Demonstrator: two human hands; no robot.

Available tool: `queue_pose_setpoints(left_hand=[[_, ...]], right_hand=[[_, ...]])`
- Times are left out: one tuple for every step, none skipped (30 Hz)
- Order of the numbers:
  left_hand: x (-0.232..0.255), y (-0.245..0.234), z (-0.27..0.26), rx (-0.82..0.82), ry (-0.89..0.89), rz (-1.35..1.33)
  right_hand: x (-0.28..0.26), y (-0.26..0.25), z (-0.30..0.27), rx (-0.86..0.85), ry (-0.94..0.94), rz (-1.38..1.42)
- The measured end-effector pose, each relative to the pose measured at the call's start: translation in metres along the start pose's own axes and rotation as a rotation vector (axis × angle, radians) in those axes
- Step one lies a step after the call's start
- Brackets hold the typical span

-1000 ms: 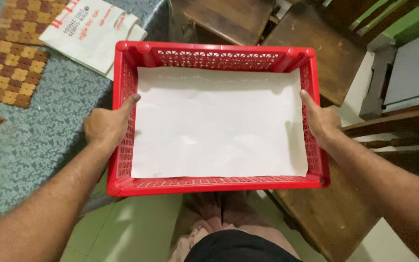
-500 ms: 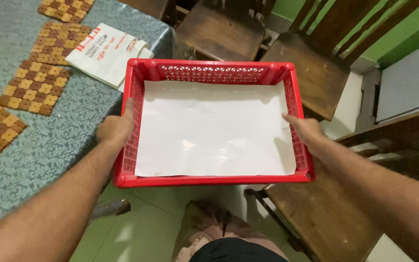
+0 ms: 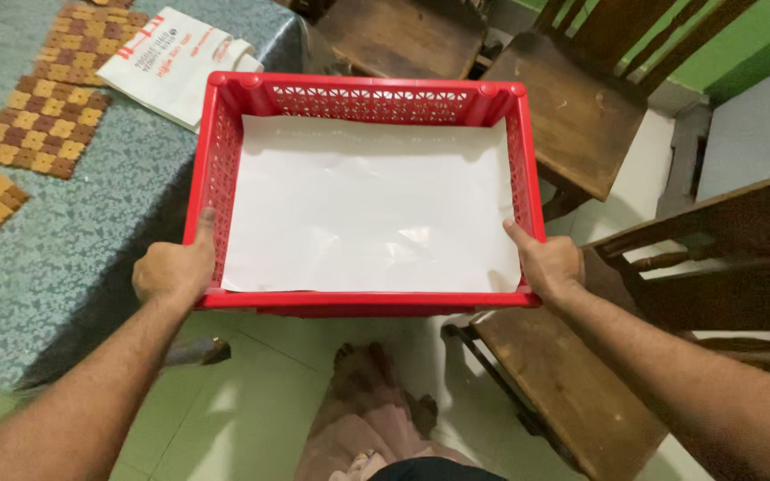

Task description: The person assembles a multi-tier plastic storage rack by connecting white side panels to red basket trays. They insert the side panels into the corners of each basket, stack the baskets vertically, and secure the structure. The person then places the completed rack on a table.

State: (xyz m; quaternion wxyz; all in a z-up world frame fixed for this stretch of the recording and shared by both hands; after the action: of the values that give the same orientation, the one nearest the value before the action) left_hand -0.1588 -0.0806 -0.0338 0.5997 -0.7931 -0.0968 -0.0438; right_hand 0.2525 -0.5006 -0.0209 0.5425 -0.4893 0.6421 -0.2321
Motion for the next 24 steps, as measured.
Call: queue_pose_setpoints(left_hand=[[-0.002, -0.002, 0.001, 0.018, -0.009, 0.001], [-0.002, -0.002, 0.001, 0.037, -0.023, -0.007], [0.0, -0.002, 0.0, 0.046, -0.009, 0.0], [0.001, -0.003, -0.001, 0.061, 0.002, 0.001], [-0.001, -0.004, -0.003, 0.075, 0.013, 0.003], [-0.001, -0.004, -0.004, 0.068, 0.014, -0.004], [-0.003, -0.004, -0.005, 0.061, 0.014, -0.011], [-0.001, -0.005, -0.005, 0.057, 0.02, -0.02], [0.0, -0.007, -0.005, 0.049, 0.01, -0.043], [0.0, -0.006, -0.005, 0.037, -0.005, -0.067], [-0.003, -0.005, -0.004, 0.024, -0.02, -0.092], [-0.005, -0.004, -0.005, 0.005, -0.037, -0.145], [-0.005, -0.002, -0.005, -0.015, -0.053, -0.198], [-0.009, -0.003, -0.005, -0.036, -0.067, -0.244], [-0.016, -0.003, -0.007, -0.072, -0.106, -0.358], [-0.025, 0.003, -0.019, -0.113, -0.145, -0.466], [-0.031, 0.007, -0.03, -0.154, -0.186, -0.574], [-0.034, 0.011, -0.041, -0.156, -0.226, -0.67], [-0.036, 0.014, -0.05, -0.158, -0.267, -0.766], [-0.037, 0.015, -0.055, -0.157, -0.309, -0.862], [-0.038, 0.014, -0.056, -0.128, -0.34, -0.798], [-0.038, 0.013, -0.054, -0.097, -0.37, -0.736], [-0.038, 0.014, -0.05, -0.067, -0.4, -0.674], [-0.037, 0.013, -0.041, -0.039, -0.306, -0.589]], right_hand=[[-0.003, -0.002, -0.003, 0.018, -0.014, -0.011], [-0.008, -0.006, -0.003, 0.039, -0.038, -0.024], [-0.008, -0.007, -0.005, 0.036, -0.029, -0.023], [-0.009, -0.007, -0.007, 0.035, -0.027, -0.019], [-0.008, -0.007, -0.009, 0.034, -0.026, -0.015], [-0.01, -0.008, -0.009, 0.049, -0.048, -0.029], [-0.01, -0.007, -0.009, 0.064, -0.069, -0.043], [-0.01, -0.008, -0.007, 0.085, -0.09, -0.053], [-0.006, -0.007, -0.005, 0.076, -0.076, -0.029], [-0.002, -0.005, -0.002, 0.064, -0.064, -0.011], [0.003, -0.001, 0.001, 0.052, -0.052, 0.008], [0.007, 0.0, 0.005, 0.051, -0.049, 0.016], [0.01, 0.0, 0.01, 0.05, -0.046, 0.024], [0.013, 0.003, 0.011, 0.045, -0.036, 0.033], [0.023, 0.013, 0.008, -0.034, 0.052, 0.223], [0.037, 0.02, -0.001, -0.115, 0.147, 0.409], [0.046, 0.03, -0.013, -0.196, 0.243, 0.595], [0.052, 0.03, -0.02, -0.167, 0.275, 0.599], [0.055, 0.031, -0.027, -0.139, 0.307, 0.602], [0.056, 0.032, -0.034, -0.11, 0.336, 0.607], [0.054, 0.029, -0.038, -0.045, 0.327, 0.538], [0.049, 0.026, -0.041, 0.02, 0.315, 0.47], [0.043, 0.021, -0.041, 0.084, 0.302, 0.401], [0.039, 0.019, -0.044, 0.084, 0.281, 0.336]])
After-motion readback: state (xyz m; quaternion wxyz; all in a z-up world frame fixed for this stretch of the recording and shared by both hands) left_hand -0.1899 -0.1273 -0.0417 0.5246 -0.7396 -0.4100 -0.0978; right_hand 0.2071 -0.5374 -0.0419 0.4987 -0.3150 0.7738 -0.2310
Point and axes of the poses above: each hand's wrist, its own z-axis towards the middle knuckle, its own y-axis out of the palm, x = y × z, the point moved 7 cm from there along z, towards the middle knuckle, and after that the axes turned 5 degrees about -y, right-handed, at the moved point
